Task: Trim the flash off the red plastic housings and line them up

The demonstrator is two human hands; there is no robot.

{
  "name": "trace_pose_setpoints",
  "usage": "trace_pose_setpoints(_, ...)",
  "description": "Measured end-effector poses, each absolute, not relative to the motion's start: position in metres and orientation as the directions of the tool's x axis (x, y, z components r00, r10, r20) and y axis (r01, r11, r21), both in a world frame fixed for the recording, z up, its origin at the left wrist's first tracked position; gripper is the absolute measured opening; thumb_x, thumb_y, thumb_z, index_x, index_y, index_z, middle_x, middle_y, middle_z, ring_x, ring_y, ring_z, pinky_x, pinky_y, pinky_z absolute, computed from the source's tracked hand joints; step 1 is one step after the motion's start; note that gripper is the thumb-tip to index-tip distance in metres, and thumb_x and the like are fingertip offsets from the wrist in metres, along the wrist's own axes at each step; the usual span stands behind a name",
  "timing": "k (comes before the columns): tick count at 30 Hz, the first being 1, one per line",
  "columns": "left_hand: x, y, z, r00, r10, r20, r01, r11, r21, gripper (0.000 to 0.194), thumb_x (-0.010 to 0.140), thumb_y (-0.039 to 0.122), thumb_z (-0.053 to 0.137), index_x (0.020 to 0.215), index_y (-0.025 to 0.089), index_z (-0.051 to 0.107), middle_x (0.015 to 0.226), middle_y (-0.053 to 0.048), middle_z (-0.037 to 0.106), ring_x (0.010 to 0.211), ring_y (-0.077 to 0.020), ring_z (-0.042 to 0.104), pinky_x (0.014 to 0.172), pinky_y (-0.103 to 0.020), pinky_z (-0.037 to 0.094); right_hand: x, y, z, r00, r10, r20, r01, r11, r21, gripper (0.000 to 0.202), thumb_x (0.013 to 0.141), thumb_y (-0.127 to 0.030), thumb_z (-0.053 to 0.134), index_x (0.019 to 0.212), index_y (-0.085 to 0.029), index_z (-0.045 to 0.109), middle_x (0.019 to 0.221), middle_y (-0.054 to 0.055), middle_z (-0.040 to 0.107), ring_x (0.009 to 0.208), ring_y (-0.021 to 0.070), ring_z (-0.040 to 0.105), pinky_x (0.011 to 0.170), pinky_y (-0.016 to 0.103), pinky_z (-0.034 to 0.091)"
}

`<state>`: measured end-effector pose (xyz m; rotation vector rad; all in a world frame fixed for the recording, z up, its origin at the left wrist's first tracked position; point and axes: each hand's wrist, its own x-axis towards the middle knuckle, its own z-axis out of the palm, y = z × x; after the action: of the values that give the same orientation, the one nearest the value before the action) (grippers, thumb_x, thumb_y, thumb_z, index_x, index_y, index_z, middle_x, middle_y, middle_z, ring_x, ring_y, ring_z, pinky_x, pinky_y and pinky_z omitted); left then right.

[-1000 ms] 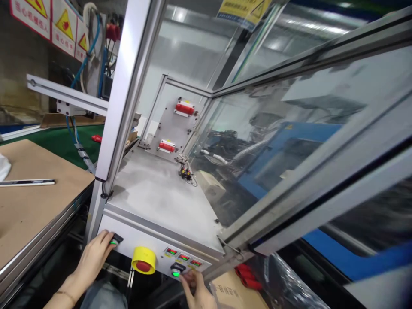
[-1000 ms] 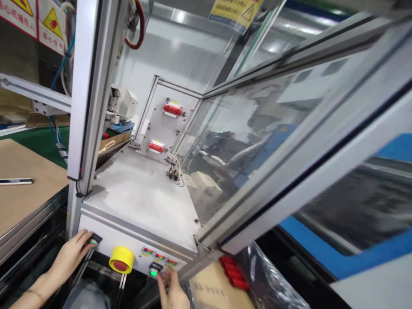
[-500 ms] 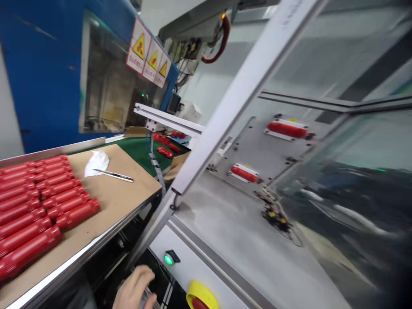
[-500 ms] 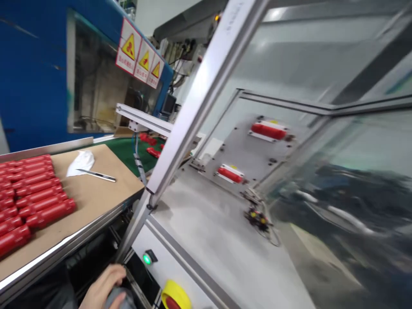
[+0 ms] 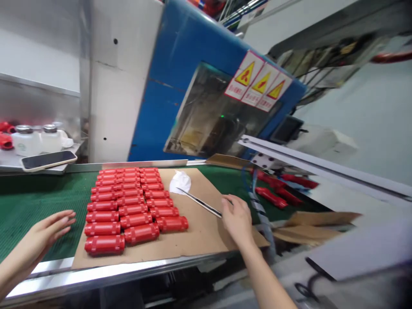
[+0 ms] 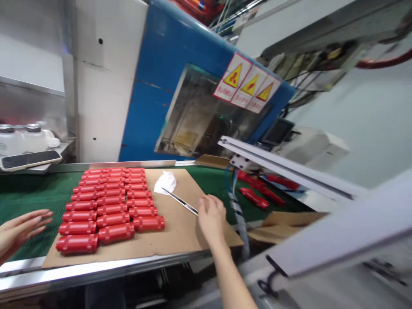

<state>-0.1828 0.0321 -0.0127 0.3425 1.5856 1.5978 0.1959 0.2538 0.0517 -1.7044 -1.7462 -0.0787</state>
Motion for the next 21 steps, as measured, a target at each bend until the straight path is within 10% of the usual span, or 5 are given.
trace_pose_setpoints(7,-0.183,0.077,0.003,-0.369,0.693,-0.619,-0.615,0.318,0.722,0.020,0.084,0.029,0.049,0.094,0.012,0.051,0.087,-0.005,0.057,0.070,-0.0153,0.058,0.057,-0.029,0.050,0.199,0.299,0.064,0.235,0.958,0.166,0.956,-0.198,-0.216,0.026,0.087,-0.033,0.044,0.105,-0.016,0.053,0.113,0.008,0.051,0.101,0.0205,0.050,0.086,0.043,0.040)
trace_pose_setpoints(21,-0.185,0.095,-0.009,-0.299,0.692,-0.657,-0.639,0.365,0.677,0.017,0.087,0.025,0.043,0.080,0.012,0.051,0.070,0.001,0.051,0.052,-0.0085,0.049,0.043,-0.020,0.041,0.202,0.322,0.079,0.259,0.966,0.021,0.966,-0.259,0.005,0.027,0.088,-0.034,0.041,0.107,-0.017,0.051,0.109,0.008,0.053,0.092,0.0170,0.054,0.077,0.035,0.046)
